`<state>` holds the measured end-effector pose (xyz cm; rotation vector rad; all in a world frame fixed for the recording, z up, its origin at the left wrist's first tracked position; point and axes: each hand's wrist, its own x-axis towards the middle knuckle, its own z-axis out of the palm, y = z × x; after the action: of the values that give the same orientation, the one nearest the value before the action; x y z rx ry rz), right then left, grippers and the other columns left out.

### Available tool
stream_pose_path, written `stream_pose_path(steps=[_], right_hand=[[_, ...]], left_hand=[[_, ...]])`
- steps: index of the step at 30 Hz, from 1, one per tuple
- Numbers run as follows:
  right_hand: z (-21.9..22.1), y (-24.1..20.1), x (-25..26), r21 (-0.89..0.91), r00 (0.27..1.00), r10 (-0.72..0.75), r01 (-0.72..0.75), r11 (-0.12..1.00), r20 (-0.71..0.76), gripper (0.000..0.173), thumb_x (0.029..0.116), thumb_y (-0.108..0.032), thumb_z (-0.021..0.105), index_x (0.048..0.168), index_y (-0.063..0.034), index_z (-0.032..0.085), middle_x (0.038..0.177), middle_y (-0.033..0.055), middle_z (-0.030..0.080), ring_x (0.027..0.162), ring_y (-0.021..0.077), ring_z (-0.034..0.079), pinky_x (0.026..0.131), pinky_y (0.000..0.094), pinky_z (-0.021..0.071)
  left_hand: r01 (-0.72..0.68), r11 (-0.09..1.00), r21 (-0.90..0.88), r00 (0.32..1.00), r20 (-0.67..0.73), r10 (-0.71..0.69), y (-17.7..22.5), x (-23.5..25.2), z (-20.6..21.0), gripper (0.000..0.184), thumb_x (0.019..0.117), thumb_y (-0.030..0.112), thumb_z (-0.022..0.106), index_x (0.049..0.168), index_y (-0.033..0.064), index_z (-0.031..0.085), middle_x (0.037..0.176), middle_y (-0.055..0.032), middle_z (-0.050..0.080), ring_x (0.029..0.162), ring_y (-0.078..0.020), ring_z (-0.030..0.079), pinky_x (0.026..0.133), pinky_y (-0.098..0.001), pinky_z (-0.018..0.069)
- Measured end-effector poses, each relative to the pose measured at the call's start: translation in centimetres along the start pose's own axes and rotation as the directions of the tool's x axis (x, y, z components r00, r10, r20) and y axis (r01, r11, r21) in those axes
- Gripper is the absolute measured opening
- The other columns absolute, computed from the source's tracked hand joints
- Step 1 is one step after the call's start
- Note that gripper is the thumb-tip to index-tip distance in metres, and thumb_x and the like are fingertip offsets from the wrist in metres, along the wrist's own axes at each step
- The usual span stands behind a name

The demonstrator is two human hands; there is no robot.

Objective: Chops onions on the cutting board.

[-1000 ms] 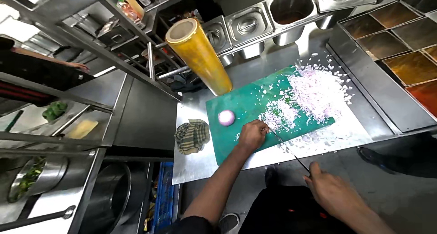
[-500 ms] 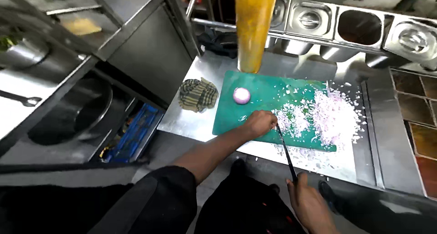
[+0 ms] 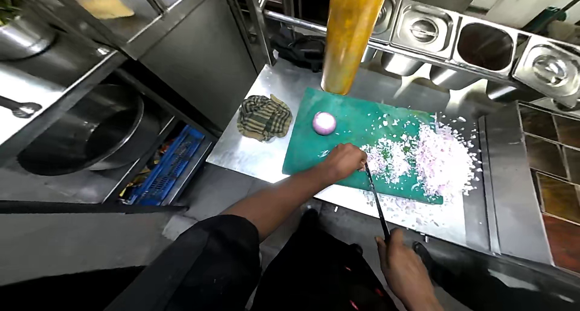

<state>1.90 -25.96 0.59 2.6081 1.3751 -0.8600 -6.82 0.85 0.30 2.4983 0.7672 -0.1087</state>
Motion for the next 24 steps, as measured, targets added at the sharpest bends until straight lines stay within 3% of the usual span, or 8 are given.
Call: stream_pose_path(steps=[3, 6, 10, 12, 14, 19, 24], right_hand=[[0.7, 0.5, -0.3, 0.018, 1.0, -0.024, 0.024, 1.0, -0.008, 0.046, 0.1059, -0.043, 0.048, 0.13, -0.0037, 0.051, 0.077, 0.0131, 0.068, 0.074, 0.0358, 0.072, 0.066, 0.0519, 0.0582], [1.4, 0.2, 1.1, 0.018, 0.996, 0.026, -0.028, 0.999, 0.086, 0.047, 0.1079, -0.044, 0.044, 0.136, -0.0062, 0.047, 0.087, 0.0137, 0.07, 0.084, 0.0351, 0.073, 0.074, 0.0516, 0.0587], [0.2, 0.0, -0.4, 0.01, 1.0, -0.021, 0.021, 1.0, 0.004, 0.047, 0.1061, -0.046, 0.047, 0.129, -0.0053, 0.051, 0.078, 0.0123, 0.068, 0.075, 0.0348, 0.072, 0.066, 0.0514, 0.0581], [1.3, 0.0, 0.6, 0.013, 0.999, -0.004, 0.003, 1.0, 0.051, 0.047, 0.1071, -0.046, 0.045, 0.133, -0.0067, 0.049, 0.083, 0.0126, 0.069, 0.079, 0.0344, 0.073, 0.07, 0.0515, 0.0587], [1.7, -0.3, 1.3, 0.015, 0.996, 0.011, -0.012, 1.0, 0.088, 0.047, 0.1081, -0.045, 0.043, 0.136, -0.0064, 0.047, 0.087, 0.0137, 0.07, 0.084, 0.0348, 0.073, 0.074, 0.0517, 0.0587], [0.9, 0.1, -0.1, 0.018, 0.999, -0.015, 0.015, 1.0, 0.029, 0.047, 0.1068, -0.045, 0.045, 0.131, -0.005, 0.05, 0.08, 0.013, 0.069, 0.077, 0.0354, 0.073, 0.068, 0.0519, 0.0585], [0.5, -0.4, 0.4, 0.003, 0.995, 0.012, -0.012, 1.0, 0.103, 0.048, 0.1076, -0.047, 0.043, 0.134, -0.0069, 0.047, 0.086, 0.0135, 0.069, 0.084, 0.0353, 0.073, 0.074, 0.0517, 0.0585]], left_hand=[[-0.001, 1.0, 0.014, 1.0, 0.002, 0.001, 0.2, -0.3, 0.2, 0.023, 0.105, 0.022, 0.057, 0.109, 0.0068, 0.074, 0.108, -0.0159, 0.073, 0.107, -0.0361, 0.069, 0.091, -0.0571, 0.054], [0.029, 0.999, 0.015, 0.999, 0.029, -0.03, 0.6, -0.5, 0.2, 0.023, 0.1053, 0.018, 0.056, 0.114, 0.0085, 0.074, 0.112, -0.0158, 0.073, 0.11, -0.036, 0.068, 0.093, -0.0573, 0.0531], [0.048, 0.999, 0.025, 0.999, -0.007, -0.048, 0.4, -0.9, 0.5, 0.023, 0.1054, 0.02, 0.055, 0.115, 0.0106, 0.074, 0.113, -0.0142, 0.073, 0.109, -0.0354, 0.069, 0.091, -0.0573, 0.0537], [0.046, 0.999, 0.021, 0.999, -0.02, -0.046, 0.0, -0.9, 0.6, 0.024, 0.1059, 0.023, 0.055, 0.116, 0.0125, 0.074, 0.113, -0.0124, 0.073, 0.108, -0.0341, 0.069, 0.09, -0.0567, 0.0542], [0.011, 1.0, 0.018, 0.999, -0.033, -0.01, -0.5, -1.1, 0.7, 0.024, 0.1059, 0.025, 0.055, 0.114, 0.0121, 0.074, 0.111, -0.0124, 0.074, 0.105, -0.0339, 0.07, 0.088, -0.0566, 0.0545], [-0.139, 0.99, 0.028, 0.98, -0.14, 0.142, -2.1, -0.9, 1.7, 0.023, 0.1047, 0.024, 0.058, 0.106, 0.0083, 0.075, 0.103, -0.0121, 0.074, 0.098, -0.0317, 0.072, 0.083, -0.0538, 0.0567], [-0.248, 0.968, 0.038, 0.942, -0.226, 0.249, -3.4, -0.9, 2.2, 0.021, 0.1024, 0.023, 0.063, 0.1, 0.0065, 0.076, 0.099, -0.0117, 0.075, 0.096, -0.0298, 0.073, 0.083, -0.0509, 0.0583]])
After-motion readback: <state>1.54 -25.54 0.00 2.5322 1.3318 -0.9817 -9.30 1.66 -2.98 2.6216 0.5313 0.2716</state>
